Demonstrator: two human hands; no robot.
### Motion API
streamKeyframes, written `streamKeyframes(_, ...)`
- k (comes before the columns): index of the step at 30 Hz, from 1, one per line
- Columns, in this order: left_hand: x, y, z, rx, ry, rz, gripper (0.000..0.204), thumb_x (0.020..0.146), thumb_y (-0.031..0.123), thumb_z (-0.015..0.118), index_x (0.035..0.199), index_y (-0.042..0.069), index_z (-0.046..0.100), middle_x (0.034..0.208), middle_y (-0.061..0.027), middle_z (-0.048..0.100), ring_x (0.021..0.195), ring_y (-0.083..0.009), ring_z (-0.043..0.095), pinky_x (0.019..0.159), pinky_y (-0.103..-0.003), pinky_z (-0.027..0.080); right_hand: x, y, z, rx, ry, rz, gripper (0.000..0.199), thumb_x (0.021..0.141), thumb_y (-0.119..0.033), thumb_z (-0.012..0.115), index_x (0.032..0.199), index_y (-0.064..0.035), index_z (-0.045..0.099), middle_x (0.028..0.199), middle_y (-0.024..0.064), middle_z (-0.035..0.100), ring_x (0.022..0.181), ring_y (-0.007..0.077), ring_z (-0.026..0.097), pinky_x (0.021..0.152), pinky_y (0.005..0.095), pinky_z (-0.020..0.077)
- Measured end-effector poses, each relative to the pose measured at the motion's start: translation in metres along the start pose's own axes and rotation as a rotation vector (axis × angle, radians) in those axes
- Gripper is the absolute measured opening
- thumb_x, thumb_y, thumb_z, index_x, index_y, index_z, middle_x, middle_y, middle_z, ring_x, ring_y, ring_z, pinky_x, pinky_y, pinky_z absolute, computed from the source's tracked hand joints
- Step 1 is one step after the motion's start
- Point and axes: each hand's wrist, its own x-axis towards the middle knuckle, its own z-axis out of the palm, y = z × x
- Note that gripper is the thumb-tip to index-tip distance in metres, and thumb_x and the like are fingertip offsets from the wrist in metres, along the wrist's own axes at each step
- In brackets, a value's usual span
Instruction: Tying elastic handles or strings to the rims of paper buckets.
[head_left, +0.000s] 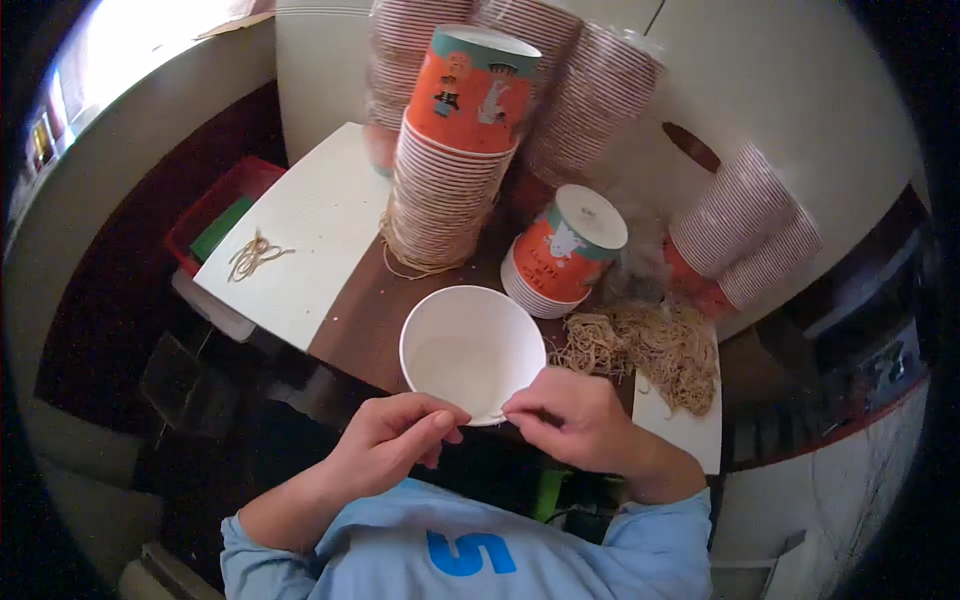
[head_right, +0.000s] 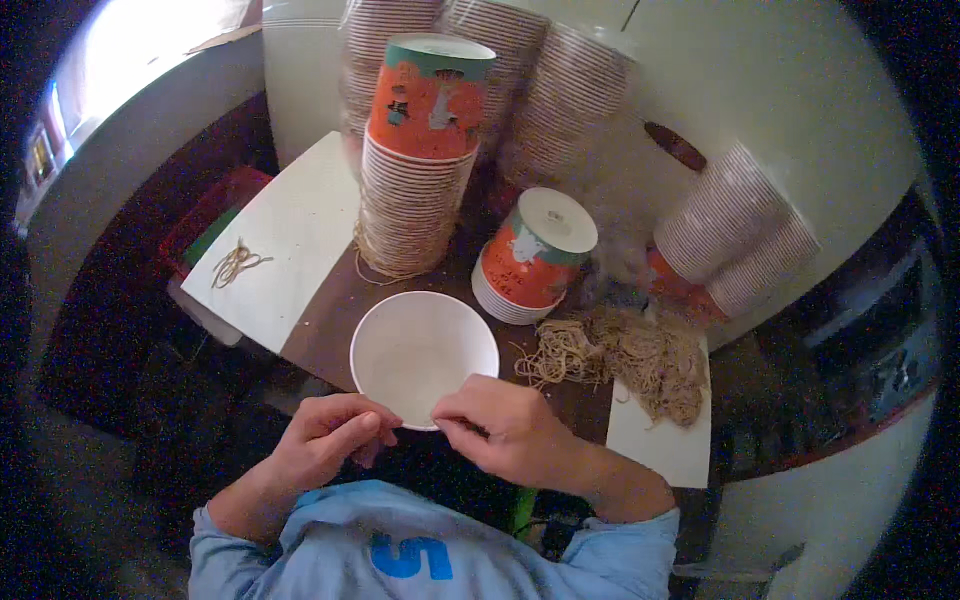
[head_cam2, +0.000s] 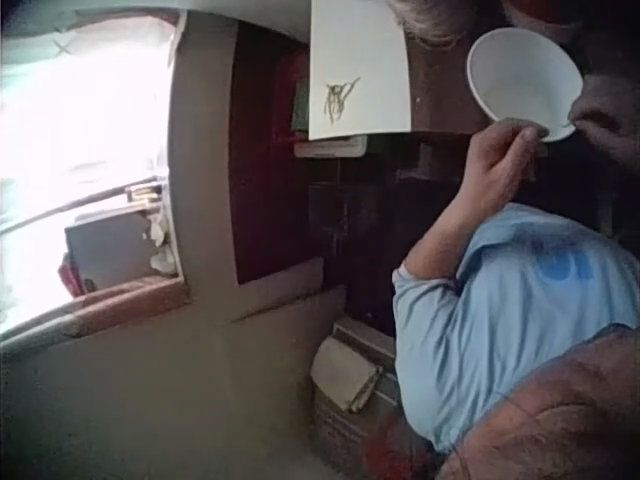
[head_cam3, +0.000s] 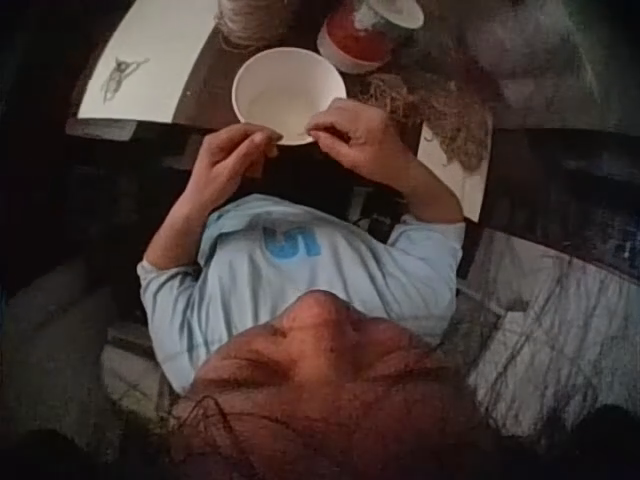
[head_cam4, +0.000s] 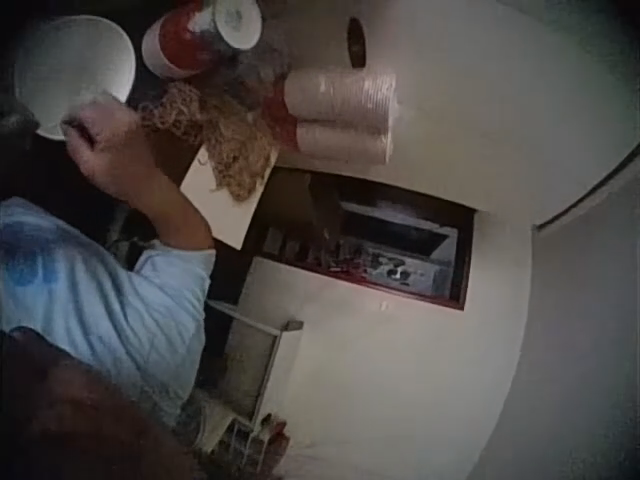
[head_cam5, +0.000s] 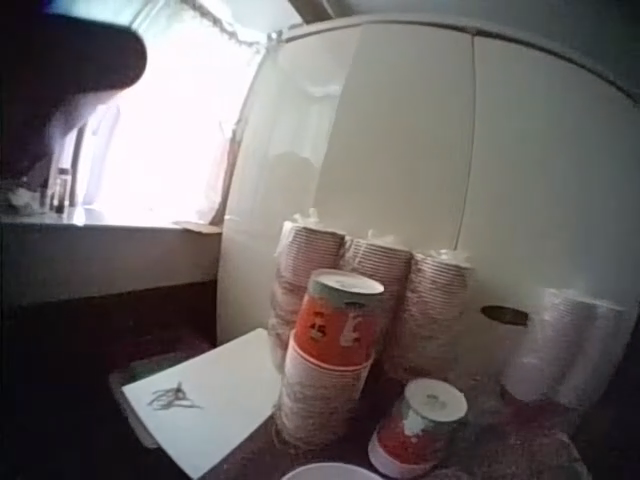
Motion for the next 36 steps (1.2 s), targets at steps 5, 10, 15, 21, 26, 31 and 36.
streamKeyframes(5,0.008,0.000,0.007,0.021,-0.083,-0.125,0.031,0.097,0.025,0.048,0.112,0.002,0.060,0.083,-0.0029,0.062,0.063,-0.0053,0.054,0.057,-0.020,0.046,-0.006,-0.004,0.011,-0.098,0.009,-0.066,0.017,0.075,-0.004,0.067,0.092,-0.0034,0.063,0.076,0.0103,0.057,0.065,0.0259,0.060,0.057,0.0355,0.0497)
streamKeyframes(10,0.014,-0.006,0.004,0.017,-0.194,-0.180,0.036,0.099,0.032,0.043,0.105,0.002,0.062,0.083,-0.0028,0.062,0.063,-0.0068,0.056,0.057,-0.019,0.045,-0.012,-0.001,0.018,-0.180,0.019,-0.162,0.021,0.070,-0.004,0.069,0.091,-0.0041,0.063,0.077,0.0082,0.057,0.064,0.0251,0.060,0.056,0.0343,0.0494)
streamKeyframes(15,0.013,0.000,0.006,0.043,-0.203,-0.197,0.028,0.096,0.026,0.051,0.102,0.001,0.062,0.081,-0.0028,0.062,0.064,-0.0062,0.056,0.058,-0.020,0.047,-0.011,-0.005,0.022,-0.231,0.038,-0.199,0.022,0.069,-0.004,0.069,0.089,-0.0041,0.063,0.078,0.0073,0.057,0.063,0.0241,0.059,0.055,0.0349,0.0488)
streamKeyframes(21,0.017,0.004,0.009,0.208,-0.171,-0.040,0.017,0.091,0.014,0.059,0.098,-0.001,0.062,0.076,-0.0029,0.062,0.065,-0.0061,0.057,0.059,-0.021,0.049,-0.013,-0.001,0.021,-0.224,0.093,-0.174,0.018,0.071,-0.005,0.070,0.088,-0.0036,0.063,0.073,0.0079,0.056,0.062,0.0249,0.059,0.054,0.0346,0.0487)
streamKeyframes(26,0.013,-0.001,0.007,0.254,-0.155,0.081,0.011,0.089,0.006,0.059,0.095,-0.001,0.063,0.076,-0.0036,0.063,0.067,-0.0064,0.058,0.059,-0.021,0.048,-0.018,-0.010,0.021,-0.140,0.079,-0.070,0.016,0.073,-0.006,0.070,0.087,-0.0039,0.063,0.072,0.0082,0.056,0.059,0.0245,0.059,0.051,0.0342,0.0487)
streamKeyframes(31,0.010,0.001,0.010,0.383,-0.094,0.216,0.010,0.085,0.005,0.063,0.092,-0.001,0.063,0.078,-0.0054,0.064,0.068,-0.0080,0.059,0.062,-0.022,0.049,-0.019,-0.014,0.025,-0.134,0.090,-0.015,0.018,0.072,-0.006,0.070,0.088,-0.0054,0.064,0.068,0.0072,0.056,0.057,0.0239,0.058,0.049,0.0338,0.0481)
streamKeyframes(36,0.008,0.005,0.009,0.492,-0.101,0.269,0.010,0.083,0.005,0.065,0.091,-0.002,0.063,0.077,-0.0086,0.064,0.069,-0.0102,0.061,0.062,-0.024,0.050,-0.023,-0.012,0.027,-0.208,0.084,-0.059,0.019,0.073,-0.004,0.069,0.090,-0.0055,0.062,0.068,0.0078,0.055,0.059,0.0249,0.058,0.053,0.0342,0.0487)
